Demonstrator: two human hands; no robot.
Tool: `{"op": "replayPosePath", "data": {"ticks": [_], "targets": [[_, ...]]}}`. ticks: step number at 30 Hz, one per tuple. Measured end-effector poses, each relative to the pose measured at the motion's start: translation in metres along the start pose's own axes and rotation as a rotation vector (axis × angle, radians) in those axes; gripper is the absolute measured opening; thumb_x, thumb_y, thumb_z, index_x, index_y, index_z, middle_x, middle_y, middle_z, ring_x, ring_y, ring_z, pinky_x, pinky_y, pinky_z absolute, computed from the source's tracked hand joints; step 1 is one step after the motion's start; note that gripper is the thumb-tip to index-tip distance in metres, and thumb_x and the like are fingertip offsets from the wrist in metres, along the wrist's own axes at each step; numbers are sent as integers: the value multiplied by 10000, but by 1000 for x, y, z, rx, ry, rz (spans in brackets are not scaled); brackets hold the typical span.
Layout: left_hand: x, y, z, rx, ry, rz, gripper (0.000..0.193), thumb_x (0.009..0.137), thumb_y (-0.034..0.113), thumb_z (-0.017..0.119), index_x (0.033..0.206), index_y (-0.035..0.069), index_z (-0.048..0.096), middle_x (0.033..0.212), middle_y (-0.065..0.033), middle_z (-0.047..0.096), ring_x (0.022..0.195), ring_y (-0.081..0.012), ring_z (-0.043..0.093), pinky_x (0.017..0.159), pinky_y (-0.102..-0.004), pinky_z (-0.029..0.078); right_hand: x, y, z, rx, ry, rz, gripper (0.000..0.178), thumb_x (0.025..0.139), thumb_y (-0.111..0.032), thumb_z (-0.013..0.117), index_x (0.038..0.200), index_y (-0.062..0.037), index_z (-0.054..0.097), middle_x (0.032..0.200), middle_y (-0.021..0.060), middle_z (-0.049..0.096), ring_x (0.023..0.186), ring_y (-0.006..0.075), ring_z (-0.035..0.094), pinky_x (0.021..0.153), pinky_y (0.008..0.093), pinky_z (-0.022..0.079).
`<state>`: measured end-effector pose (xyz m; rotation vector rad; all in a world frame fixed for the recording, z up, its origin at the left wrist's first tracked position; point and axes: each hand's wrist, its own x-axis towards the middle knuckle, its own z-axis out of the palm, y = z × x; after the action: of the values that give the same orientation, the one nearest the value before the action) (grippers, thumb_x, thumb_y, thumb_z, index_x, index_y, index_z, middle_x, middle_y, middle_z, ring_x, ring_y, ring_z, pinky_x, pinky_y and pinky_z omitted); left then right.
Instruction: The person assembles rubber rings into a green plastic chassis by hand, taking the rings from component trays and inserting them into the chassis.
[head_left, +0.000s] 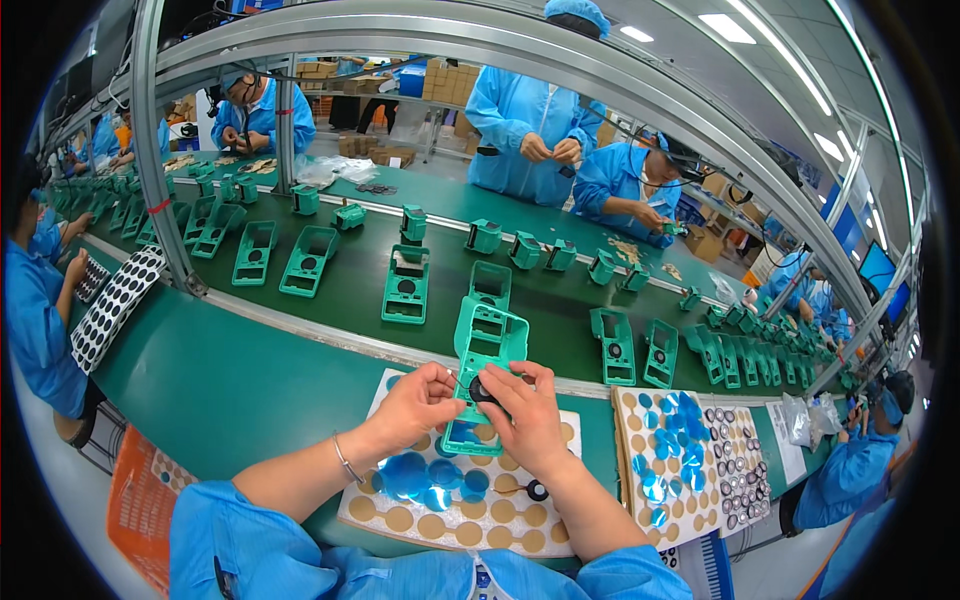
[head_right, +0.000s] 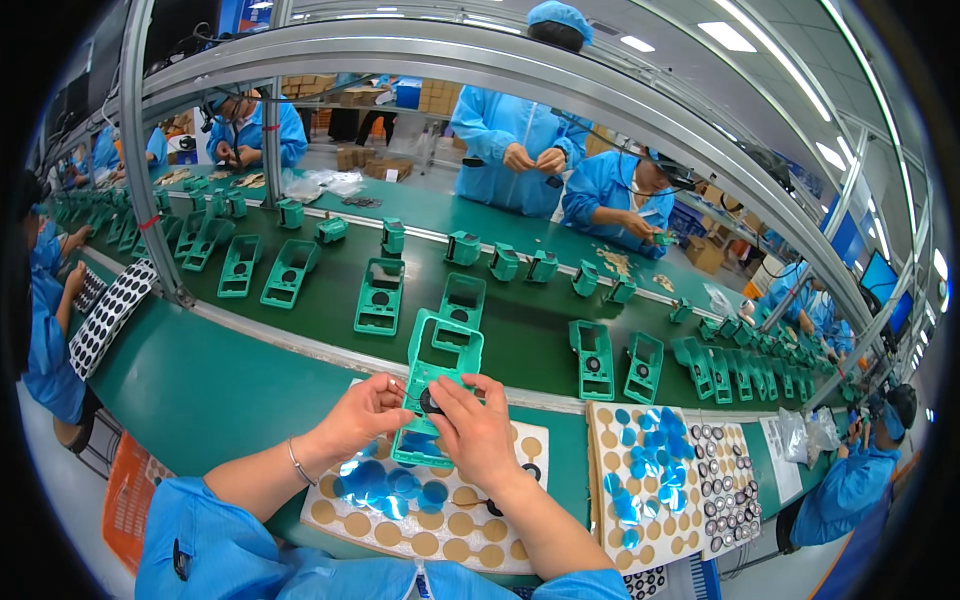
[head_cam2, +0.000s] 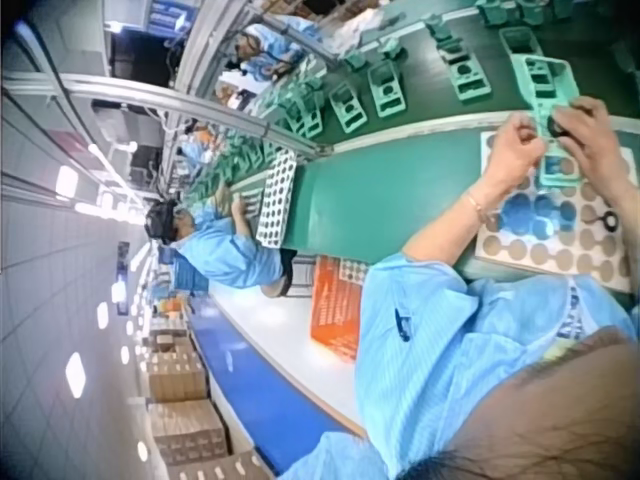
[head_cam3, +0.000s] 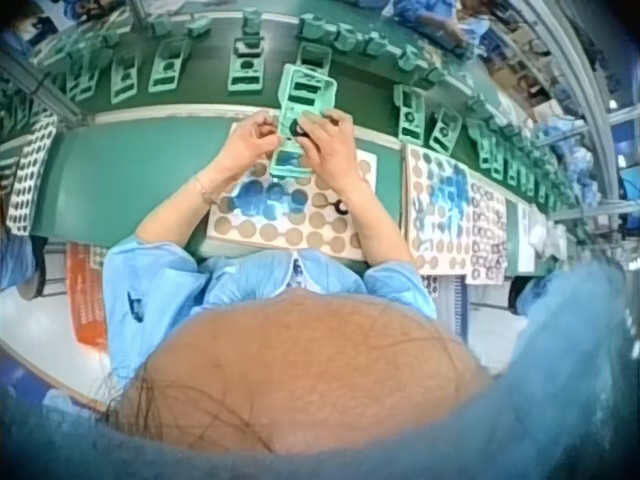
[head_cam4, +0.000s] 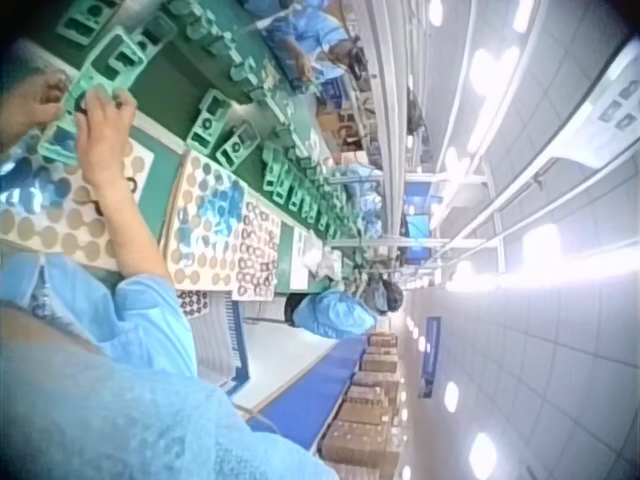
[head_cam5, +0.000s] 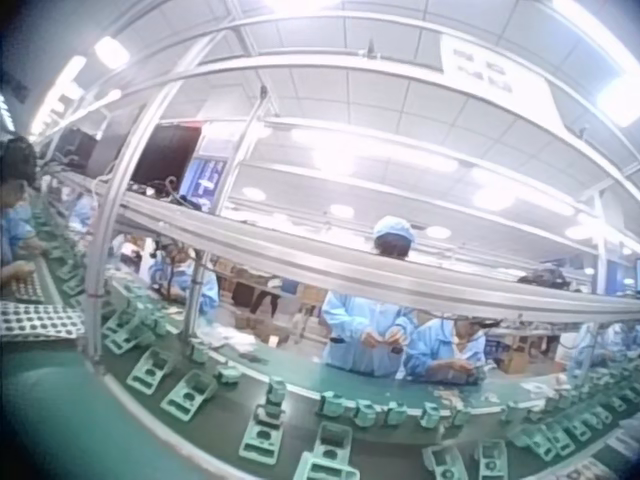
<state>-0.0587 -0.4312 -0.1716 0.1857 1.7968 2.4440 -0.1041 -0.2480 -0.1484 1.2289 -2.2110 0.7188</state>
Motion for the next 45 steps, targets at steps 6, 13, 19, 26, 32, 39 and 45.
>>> {"op": "replayPosePath", "data": {"ticks": [6,13,19,26,32,39,45], "targets": [[0,0,0,-5,13,18,287,796,86,617,1034,24,470,907,-56,576,771,-106,564,611,-250,473,0,-1,4,-33,17,-11,393,698,-81,675,1081,-62,594,1098,78,588,1014,314,463,808,382,425],[-1,0,-4,-15,12,14,288,790,90,632,1016,11,472,913,-68,578,776,-109,568,625,-254,483,-3,-5,10,-146,-55,-14,437,721,-170,669,1133,-79,557,1194,91,517,1104,314,426,853,428,385],[-2,-2,-6,-18,42,-3,284,787,82,636,1008,8,474,912,-63,575,781,-105,564,631,-250,481,-2,-14,10,-287,-99,6,461,717,-238,675,1137,-92,552,1256,120,433,1137,313,391,869,445,364],[-7,-3,-3,-3,10,58,285,795,65,626,1025,13,467,956,-59,554,851,-103,539,712,-244,466,2,-4,10,-144,48,25,372,694,-185,693,1053,-130,615,1173,99,481,1062,303,416,856,430,371],[-10,1,-3,-2,-8,49,291,794,54,624,1033,14,462,946,-56,546,847,-102,536,700,-237,466,9,-3,-6,-67,-47,21,359,677,-183,702,1027,-146,629,1177,77,485,1030,297,416,837,414,367],[-12,0,-3,-11,14,65,285,786,56,627,994,5,438,869,-43,535,809,-94,531,697,-227,462,10,-13,-3,-191,-37,37,380,665,-202,712,1033,-164,625,1219,89,443,1052,303,392,852,431,323],[-11,0,-8,79,-37,133,292,794,46,607,1034,3,448,920,-59,558,858,-97,536,732,-235,456,10,-8,2,-108,95,121,611,644,-227,749,1189,-114,498,1283,136,332,1092,332,352,889,434,324]]}}
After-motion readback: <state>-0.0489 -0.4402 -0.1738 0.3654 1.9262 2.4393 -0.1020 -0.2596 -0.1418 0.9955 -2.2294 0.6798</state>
